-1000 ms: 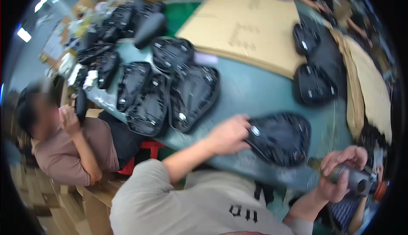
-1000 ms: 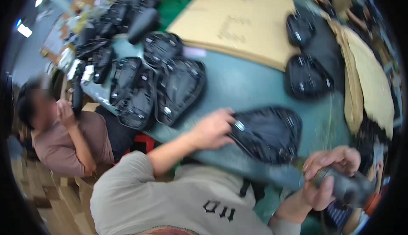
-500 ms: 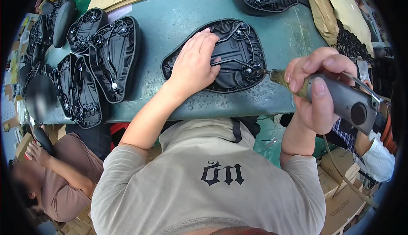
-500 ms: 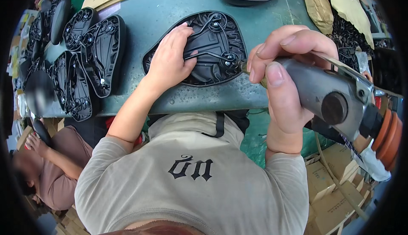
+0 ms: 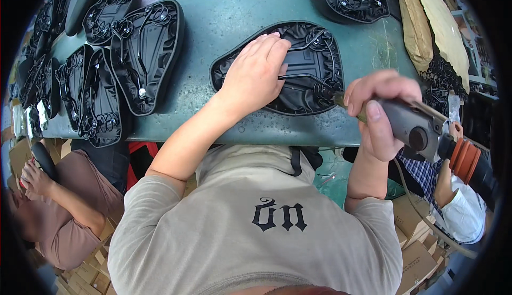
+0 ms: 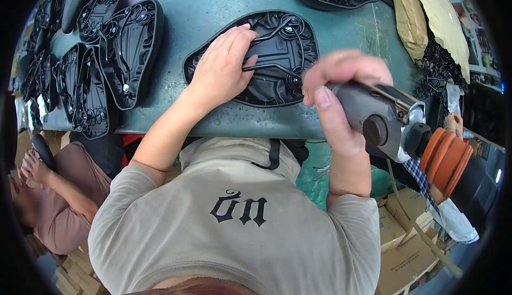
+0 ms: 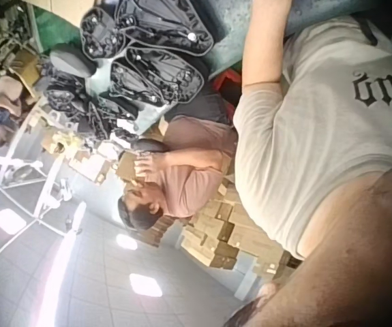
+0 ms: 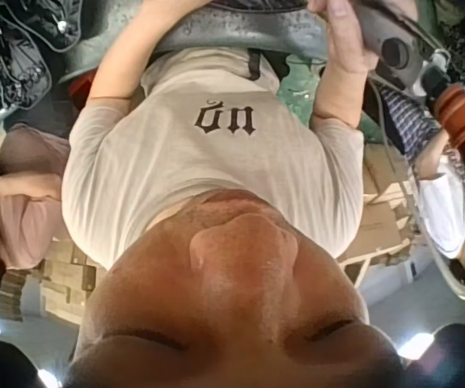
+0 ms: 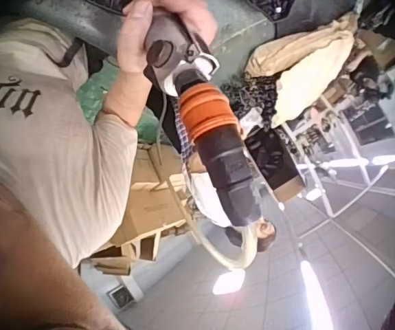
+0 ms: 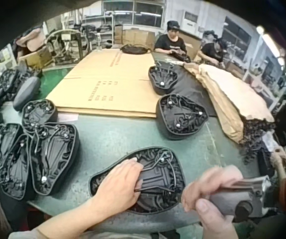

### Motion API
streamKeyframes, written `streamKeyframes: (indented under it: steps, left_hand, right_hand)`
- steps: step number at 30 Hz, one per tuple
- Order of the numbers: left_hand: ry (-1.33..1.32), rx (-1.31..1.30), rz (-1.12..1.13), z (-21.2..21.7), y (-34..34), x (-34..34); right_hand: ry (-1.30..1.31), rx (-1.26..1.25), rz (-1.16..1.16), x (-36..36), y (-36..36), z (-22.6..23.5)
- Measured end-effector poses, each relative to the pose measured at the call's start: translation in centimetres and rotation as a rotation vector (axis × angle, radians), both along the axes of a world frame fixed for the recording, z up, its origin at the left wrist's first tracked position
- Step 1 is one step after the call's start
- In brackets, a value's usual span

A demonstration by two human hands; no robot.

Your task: Assembling the underside of bicycle seats using a pneumatic screwdriver.

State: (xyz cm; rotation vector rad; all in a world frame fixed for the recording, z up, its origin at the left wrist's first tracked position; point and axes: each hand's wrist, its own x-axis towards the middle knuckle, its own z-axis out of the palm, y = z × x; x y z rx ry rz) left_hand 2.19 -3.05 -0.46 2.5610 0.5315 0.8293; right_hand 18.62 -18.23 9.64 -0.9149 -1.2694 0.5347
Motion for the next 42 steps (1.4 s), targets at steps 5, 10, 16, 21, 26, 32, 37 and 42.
streamKeyframes:
  steps: [5, 10, 16, 21, 26, 32, 37, 42]
  left_hand:
    - [-0.033, 0.006, -0.088, 1.0, 0.9, -0.6]
    - [0.180, -0.225, -0.366, 2.4, 3.3, -3.4]
    - [0.151, -0.236, -0.335, 1.5, 3.1, -3.3]
    - [0.099, -0.206, -0.316, 1.2, 2.8, -3.3]
    - [0.142, -0.198, -0.285, 1.1, 2.8, -3.8]
    - [0.068, -0.153, -0.301, 0.8, 3.8, -3.7]
    - [0.072, -0.161, -0.319, 2.0, 3.4, -4.1]
    - [0.037, -0.083, -0.201, 5.6, 3.4, -6.2]
  right_hand:
    - [-0.054, 0.110, 0.056, 0.7, -3.5, 4.3]
    - [0.007, 0.127, 0.158, 2.7, -4.0, 5.4]
    - [0.102, 0.105, 0.150, 2.9, -0.4, 2.6]
    - [0.177, 0.006, 0.119, 2.0, 1.4, -0.1]
    - [0.160, -0.030, 0.219, 2.0, 2.4, -0.7]
    - [0.207, -0.003, 0.151, 1.5, 3.0, 1.0]
    - [0.055, 0.177, -0.004, 3.7, -1.5, 4.1]
    - [0.059, -0.013, -0.338, 5.4, -3.0, -1.3]
